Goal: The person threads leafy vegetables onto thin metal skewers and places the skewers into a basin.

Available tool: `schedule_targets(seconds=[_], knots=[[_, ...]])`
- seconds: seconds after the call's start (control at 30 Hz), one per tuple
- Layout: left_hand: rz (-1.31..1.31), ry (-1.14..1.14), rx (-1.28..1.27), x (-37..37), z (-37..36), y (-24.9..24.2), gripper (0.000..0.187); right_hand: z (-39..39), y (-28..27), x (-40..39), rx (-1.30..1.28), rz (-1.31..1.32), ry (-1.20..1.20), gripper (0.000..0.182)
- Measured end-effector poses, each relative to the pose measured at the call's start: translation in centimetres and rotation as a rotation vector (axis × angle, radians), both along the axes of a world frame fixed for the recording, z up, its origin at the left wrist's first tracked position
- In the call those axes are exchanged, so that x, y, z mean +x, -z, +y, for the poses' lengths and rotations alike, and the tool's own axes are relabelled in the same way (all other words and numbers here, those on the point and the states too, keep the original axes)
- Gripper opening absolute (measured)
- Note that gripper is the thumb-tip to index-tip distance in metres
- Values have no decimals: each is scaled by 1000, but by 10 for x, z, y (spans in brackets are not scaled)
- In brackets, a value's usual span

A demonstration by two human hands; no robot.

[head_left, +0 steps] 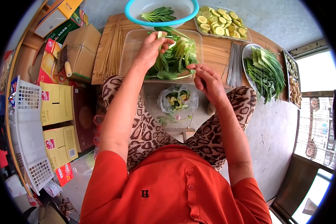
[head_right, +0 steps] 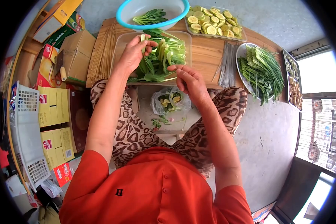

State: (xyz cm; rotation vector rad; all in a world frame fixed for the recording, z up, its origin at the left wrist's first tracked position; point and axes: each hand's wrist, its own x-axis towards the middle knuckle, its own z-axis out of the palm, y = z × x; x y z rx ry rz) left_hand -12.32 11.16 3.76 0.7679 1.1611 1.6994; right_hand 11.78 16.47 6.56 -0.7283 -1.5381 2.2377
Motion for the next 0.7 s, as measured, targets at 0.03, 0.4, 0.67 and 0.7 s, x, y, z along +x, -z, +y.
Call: schedule_targets(seconds=[0.03,0.4,0.67,0.7], knots=[[-6,-7,-7,0,1,0,21,-1,0,-1,0,0,1,29],[-76,-104,-29,0,4,9,12,-4,4,-1,58,-52,-56,29],[-40,-196,-1,8,6,7,6,-8,-1,-3,84,-92,-91,29],[-40,-196,-1,8,5,6,6,-8,-1,-3,85,-86,-87,29]])
